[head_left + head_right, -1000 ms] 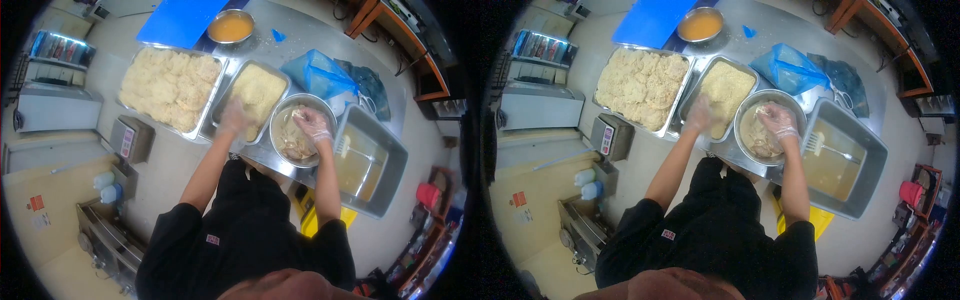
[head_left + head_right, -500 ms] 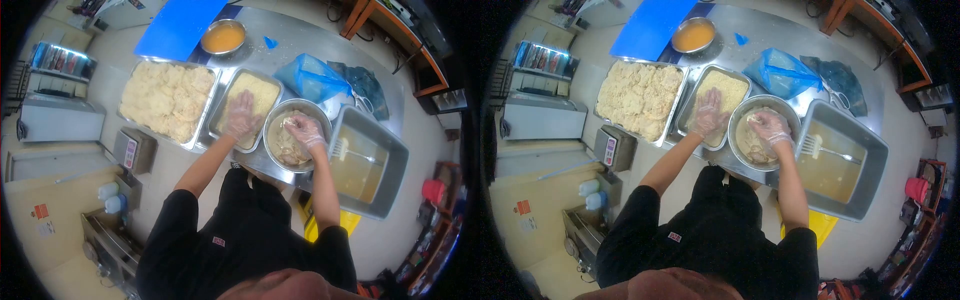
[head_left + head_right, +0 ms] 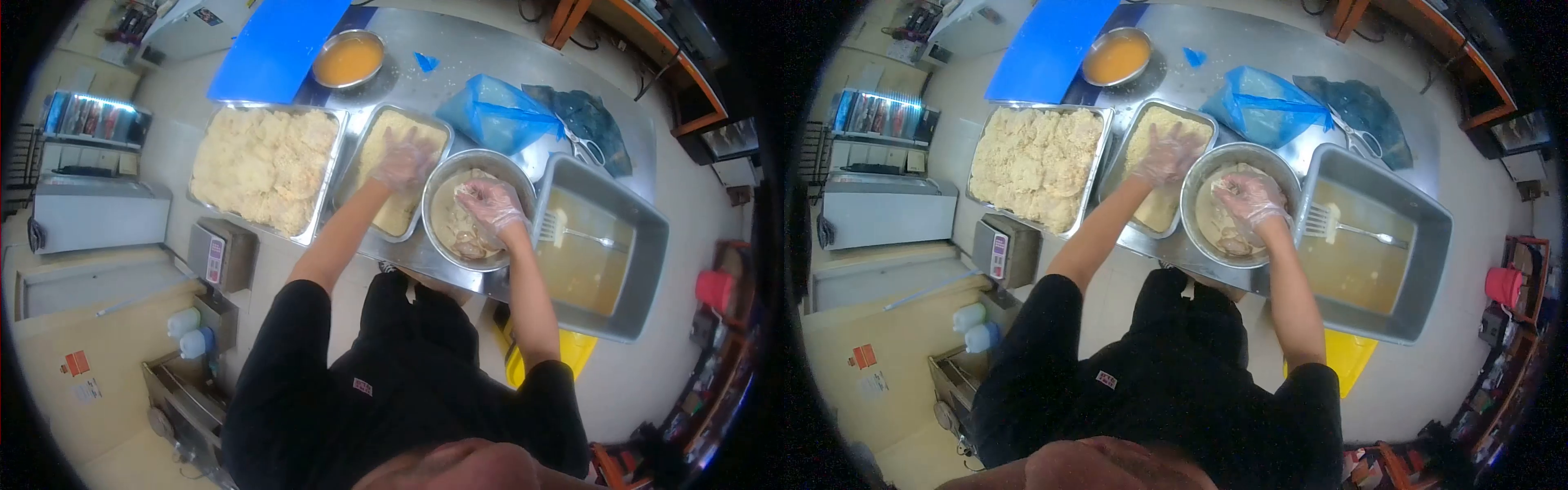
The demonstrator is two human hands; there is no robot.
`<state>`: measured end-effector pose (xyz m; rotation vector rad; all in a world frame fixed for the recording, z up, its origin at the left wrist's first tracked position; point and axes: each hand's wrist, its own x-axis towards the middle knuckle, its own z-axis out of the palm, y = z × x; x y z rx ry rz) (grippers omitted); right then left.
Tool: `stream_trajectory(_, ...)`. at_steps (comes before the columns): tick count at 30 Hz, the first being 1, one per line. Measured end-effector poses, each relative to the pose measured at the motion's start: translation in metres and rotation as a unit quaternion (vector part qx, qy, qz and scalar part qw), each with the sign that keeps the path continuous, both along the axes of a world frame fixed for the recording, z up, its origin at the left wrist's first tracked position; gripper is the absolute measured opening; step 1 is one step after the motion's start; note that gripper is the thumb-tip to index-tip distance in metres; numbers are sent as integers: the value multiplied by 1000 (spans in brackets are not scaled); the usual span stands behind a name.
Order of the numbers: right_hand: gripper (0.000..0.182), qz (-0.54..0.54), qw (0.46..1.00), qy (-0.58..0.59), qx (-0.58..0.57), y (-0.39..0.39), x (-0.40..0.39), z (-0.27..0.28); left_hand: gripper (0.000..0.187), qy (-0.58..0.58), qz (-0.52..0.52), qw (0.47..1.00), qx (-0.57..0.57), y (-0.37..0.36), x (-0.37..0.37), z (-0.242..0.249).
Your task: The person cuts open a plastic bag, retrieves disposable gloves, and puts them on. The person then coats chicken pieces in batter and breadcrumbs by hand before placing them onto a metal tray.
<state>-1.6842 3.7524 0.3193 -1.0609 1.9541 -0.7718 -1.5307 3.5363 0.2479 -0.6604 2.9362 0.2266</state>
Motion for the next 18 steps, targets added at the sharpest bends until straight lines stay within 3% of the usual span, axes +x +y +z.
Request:
stream_trajectory(3,45,-6,999,40,-2,1,-1,-2,49,-75,-34,997,-2,12,27,31)
stream_trajectory(6,43,4,998,61,-24,1,-1,16,50,-81,-91,988,-92,37,74,48)
stream_trajectory(9,43,8,997,66,-32,0,-1,16,50,-80,4,996,47,69,99,65)
stream_trajectory(12,42,9,998,57,-32,-1,0,7,55,40,96,989,106,84,120,22)
stream_trajectory(15,40,16,998,57,-35,-3,2,9,62,68,107,982,142,63,115,-1)
stream_trajectory(18,39,16,999,45,-17,-5,2,15,58,158,98,975,125,32,89,15)
